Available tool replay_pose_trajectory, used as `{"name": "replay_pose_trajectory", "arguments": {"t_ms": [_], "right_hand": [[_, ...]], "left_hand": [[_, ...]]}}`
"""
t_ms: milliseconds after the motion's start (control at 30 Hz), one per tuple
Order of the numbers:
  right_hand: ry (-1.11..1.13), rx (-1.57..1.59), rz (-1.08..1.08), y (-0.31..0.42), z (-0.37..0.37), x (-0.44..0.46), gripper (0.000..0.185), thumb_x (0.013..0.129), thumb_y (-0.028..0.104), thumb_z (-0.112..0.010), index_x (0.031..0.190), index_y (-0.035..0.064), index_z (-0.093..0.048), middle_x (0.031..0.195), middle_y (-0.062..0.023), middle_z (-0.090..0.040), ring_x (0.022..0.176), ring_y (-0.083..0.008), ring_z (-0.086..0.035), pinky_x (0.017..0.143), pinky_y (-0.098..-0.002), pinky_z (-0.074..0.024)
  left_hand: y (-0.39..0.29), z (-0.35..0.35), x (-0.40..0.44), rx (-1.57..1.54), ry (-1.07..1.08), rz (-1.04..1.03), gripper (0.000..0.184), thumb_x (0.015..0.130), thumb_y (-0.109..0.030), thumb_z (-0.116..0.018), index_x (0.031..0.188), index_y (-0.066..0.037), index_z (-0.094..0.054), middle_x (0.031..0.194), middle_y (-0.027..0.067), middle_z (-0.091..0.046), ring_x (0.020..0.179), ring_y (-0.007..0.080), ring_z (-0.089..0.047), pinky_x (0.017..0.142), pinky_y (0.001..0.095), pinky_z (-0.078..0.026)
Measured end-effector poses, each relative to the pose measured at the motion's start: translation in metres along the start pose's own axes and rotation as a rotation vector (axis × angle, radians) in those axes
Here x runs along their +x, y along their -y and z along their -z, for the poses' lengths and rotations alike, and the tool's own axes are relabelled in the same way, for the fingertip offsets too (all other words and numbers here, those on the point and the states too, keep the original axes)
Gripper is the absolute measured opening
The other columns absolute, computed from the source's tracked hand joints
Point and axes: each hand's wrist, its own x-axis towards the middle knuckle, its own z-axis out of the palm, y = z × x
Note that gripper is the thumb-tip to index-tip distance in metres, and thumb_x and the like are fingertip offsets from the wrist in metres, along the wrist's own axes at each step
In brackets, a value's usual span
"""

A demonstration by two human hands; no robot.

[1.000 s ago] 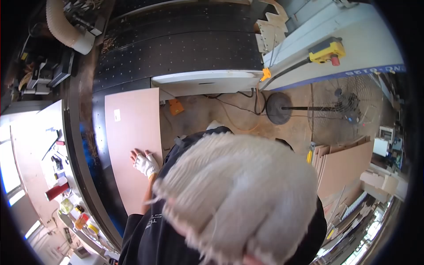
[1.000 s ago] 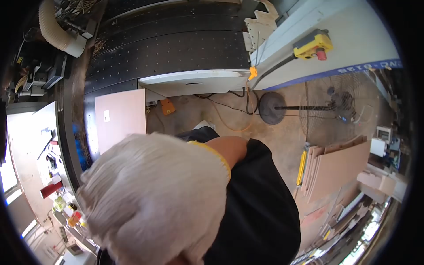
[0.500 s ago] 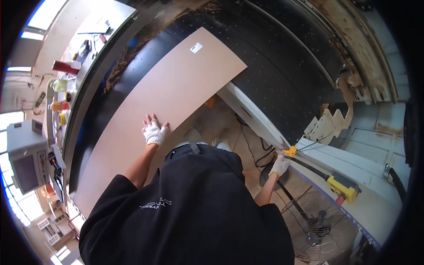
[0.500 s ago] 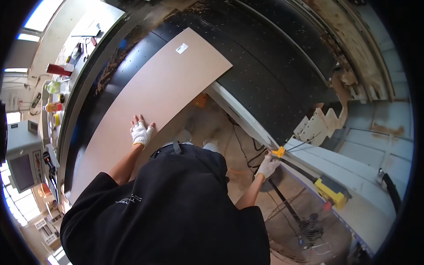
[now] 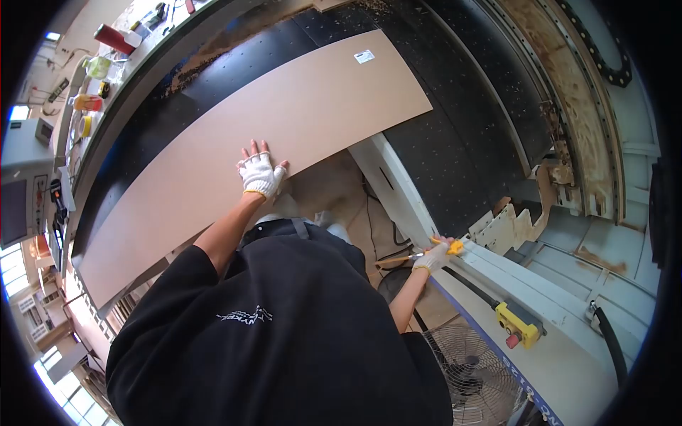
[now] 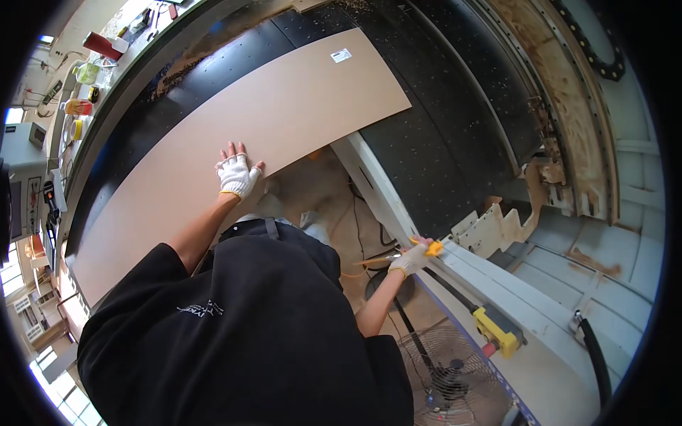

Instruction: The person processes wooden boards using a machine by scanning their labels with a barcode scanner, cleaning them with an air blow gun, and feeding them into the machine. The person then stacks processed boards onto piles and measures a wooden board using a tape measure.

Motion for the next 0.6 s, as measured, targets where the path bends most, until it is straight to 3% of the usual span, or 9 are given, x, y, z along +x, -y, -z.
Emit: {"name": "replay_pose_trajectory", "arguments": {"t_ms": [33,67,100,133,167,200,233,467,600], "right_hand": [[0.154,0.065,-0.095,0.009,-0.016,-0.017,0.044,0.108,0.049,-0.066,0.106,0.0054,-0.073,0.090,-0.0077,-0.077,0.049,-0.0078,-0.048,0.043,-0.0233,-0.0334],[0.338,-0.083,-0.134,0.005,-0.025,-0.021,0.044,0.109,0.049,-0.066,0.092,0.0088,-0.070,0.078,-0.0063,-0.075,0.050,-0.0087,-0.050,0.044,-0.0244,-0.0355],[0.441,-0.295,-0.006,-0.003,-0.039,-0.029,0.047,0.108,0.050,-0.068,0.090,0.0066,-0.073,0.070,-0.0058,-0.074,0.053,-0.0118,-0.058,0.049,-0.0300,-0.0455],[0.518,-0.558,0.308,-0.020,-0.052,-0.041,0.054,0.104,0.056,-0.071,0.091,0.0040,-0.077,0.070,-0.0067,-0.076,0.061,-0.0174,-0.070,0.062,-0.0366,-0.0550],[0.556,-0.910,0.239,-0.005,-0.066,-0.066,0.062,0.100,0.063,-0.072,0.088,0.0029,-0.078,0.070,-0.0083,-0.076,0.070,-0.0223,-0.076,0.073,-0.0397,-0.0578],[0.551,-1.001,0.356,-0.005,-0.079,-0.093,0.063,0.098,0.067,-0.071,0.086,0.0048,-0.079,0.068,-0.0084,-0.075,0.069,-0.0248,-0.076,0.071,-0.0402,-0.0572],[0.634,-1.062,0.342,0.011,-0.090,-0.121,0.063,0.099,0.066,-0.070,0.088,0.0050,-0.079,0.066,-0.0082,-0.073,0.068,-0.0264,-0.075,0.068,-0.0412,-0.0569],[0.732,-1.004,0.372,0.024,-0.152,-0.241,0.059,0.098,0.062,-0.075,0.086,0.0037,-0.076,0.063,-0.0082,-0.069,0.059,-0.0238,-0.072,0.061,-0.0404,-0.0564],[0.826,-1.076,0.395,0.023,-0.194,-0.306,0.059,0.097,0.061,-0.077,0.086,0.0031,-0.075,0.064,-0.0076,-0.069,0.057,-0.0197,-0.071,0.059,-0.0366,-0.0567]], "left_hand": [[-0.003,-0.003,-0.001,-0.012,0.002,-0.004,0.103,0.096,-0.070,-0.062,0.174,-0.011,-0.030,0.183,0.0215,-0.018,0.167,0.0511,-0.016,0.129,0.0720,-0.016],[-0.003,-0.007,-0.001,-0.028,-0.024,-0.024,0.103,0.095,-0.069,-0.063,0.174,-0.011,-0.031,0.183,0.0215,-0.018,0.167,0.0512,-0.016,0.129,0.0721,-0.017],[-0.003,-0.009,-0.001,-0.046,-0.053,-0.039,0.103,0.095,-0.069,-0.063,0.174,-0.011,-0.031,0.183,0.0216,-0.018,0.166,0.0514,-0.016,0.128,0.0723,-0.017],[-0.002,-0.011,-0.001,-0.063,-0.067,-0.061,0.101,0.095,-0.067,-0.064,0.173,-0.011,-0.034,0.182,0.0218,-0.020,0.166,0.0517,-0.016,0.129,0.0720,-0.017],[0.000,-0.015,-0.001,-0.081,-0.079,-0.047,0.101,0.095,-0.067,-0.064,0.173,-0.011,-0.034,0.182,0.0218,-0.020,0.166,0.0517,-0.016,0.129,0.0720,-0.017],[0.004,-0.019,-0.004,-0.101,-0.101,-0.120,0.098,0.096,-0.065,-0.065,0.172,-0.011,-0.035,0.182,0.0218,-0.021,0.166,0.0518,-0.016,0.129,0.0720,-0.017],[0.010,-0.019,-0.005,-0.118,-0.125,-0.195,0.096,0.096,-0.063,-0.065,0.172,-0.011,-0.037,0.182,0.0219,-0.021,0.166,0.0519,-0.017,0.129,0.0719,-0.017],[0.093,-0.002,0.026,-0.233,-0.109,-0.522,0.077,0.096,-0.048,-0.072,0.161,-0.011,-0.053,0.176,0.0168,-0.037,0.164,0.0429,-0.029,0.129,0.0678,-0.022],[0.196,0.014,0.094,-0.284,-0.233,-0.284,0.070,0.097,-0.045,-0.071,0.157,-0.012,-0.058,0.175,0.0143,-0.040,0.163,0.0415,-0.032,0.130,0.0670,-0.021]]}}
